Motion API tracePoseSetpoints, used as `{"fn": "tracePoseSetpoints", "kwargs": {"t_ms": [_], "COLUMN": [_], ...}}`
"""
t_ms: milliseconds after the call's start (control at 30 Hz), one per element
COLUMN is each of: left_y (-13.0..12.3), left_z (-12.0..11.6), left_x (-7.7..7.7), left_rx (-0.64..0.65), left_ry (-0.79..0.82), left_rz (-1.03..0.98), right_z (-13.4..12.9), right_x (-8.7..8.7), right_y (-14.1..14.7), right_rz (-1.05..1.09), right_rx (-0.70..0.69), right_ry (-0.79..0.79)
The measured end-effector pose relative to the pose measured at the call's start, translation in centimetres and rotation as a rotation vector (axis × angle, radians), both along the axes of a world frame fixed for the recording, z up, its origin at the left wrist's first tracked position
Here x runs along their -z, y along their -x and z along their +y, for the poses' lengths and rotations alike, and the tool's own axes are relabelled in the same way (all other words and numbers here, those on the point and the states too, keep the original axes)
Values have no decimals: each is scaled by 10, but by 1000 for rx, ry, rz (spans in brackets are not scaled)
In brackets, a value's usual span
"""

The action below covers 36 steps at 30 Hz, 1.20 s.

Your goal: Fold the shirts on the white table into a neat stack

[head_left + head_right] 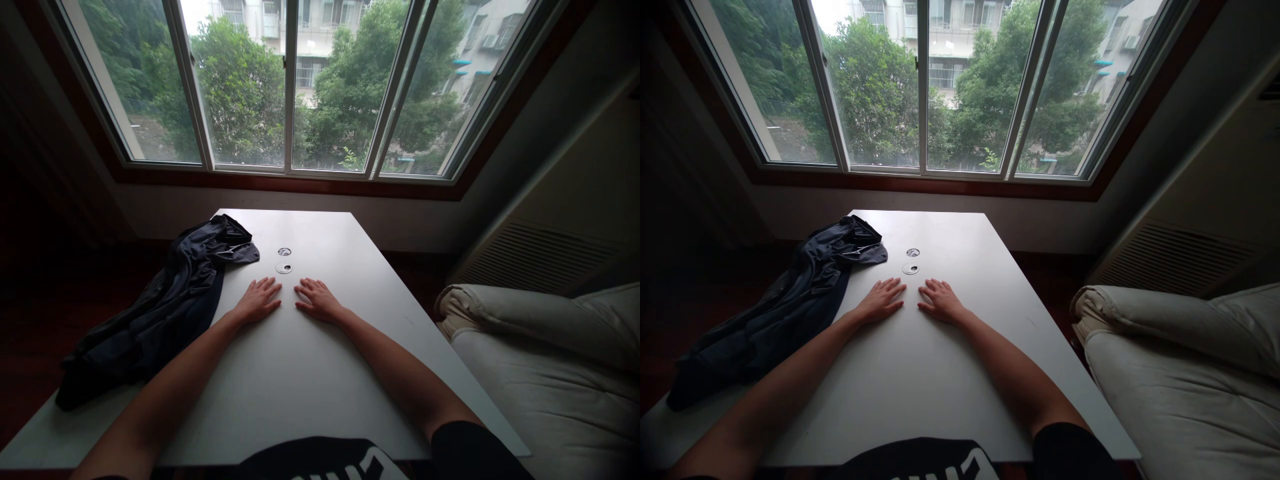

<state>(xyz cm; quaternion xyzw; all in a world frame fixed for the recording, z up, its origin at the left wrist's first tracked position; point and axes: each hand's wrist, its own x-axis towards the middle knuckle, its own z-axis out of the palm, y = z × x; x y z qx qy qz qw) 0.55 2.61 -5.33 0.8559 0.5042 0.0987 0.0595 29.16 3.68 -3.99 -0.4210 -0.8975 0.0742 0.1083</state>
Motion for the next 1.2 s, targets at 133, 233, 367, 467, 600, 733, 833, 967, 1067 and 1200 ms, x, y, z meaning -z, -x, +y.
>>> {"fn": "tracePoseSetpoints", "kwargs": {"t_ms": [133, 233, 367, 467, 600, 733, 833, 967, 1067, 1200], "left_y": [1, 1, 0, 0, 0, 1, 1, 1, 0, 0], "left_z": [0, 0, 0, 0, 0, 0, 0, 0, -1, 0], "left_x": [1, 1, 1, 1, 1, 1, 1, 0, 0, -1], "left_rx": [2, 5, -1, -3, -2, -3, -1, -2, 3, -4], "left_ry": [1, -1, -2, -1, 0, 2, 4, 3, 3, 16], "left_rz": [-4, -1, 3, 1, 3, 5, 1, 3, 3, 1], "right_z": [0, 0, 0, 0, 0, 0, 0, 0, 0, -1], "right_x": [-1, -1, -1, 0, 1, 2, 1, 0, 0, -1], "right_y": [0, 0, 0, 0, 0, 0, 0, 0, 0, 0], "right_rz": [4, 8, 5, 1, 3, 6, 1, -4, -4, -4], "right_rx": [0, -4, -7, -6, -5, -6, -6, -5, -3, 0], "right_ry": [-3, -5, -5, -12, -15, -10, -3, 3, 5, 6]}}
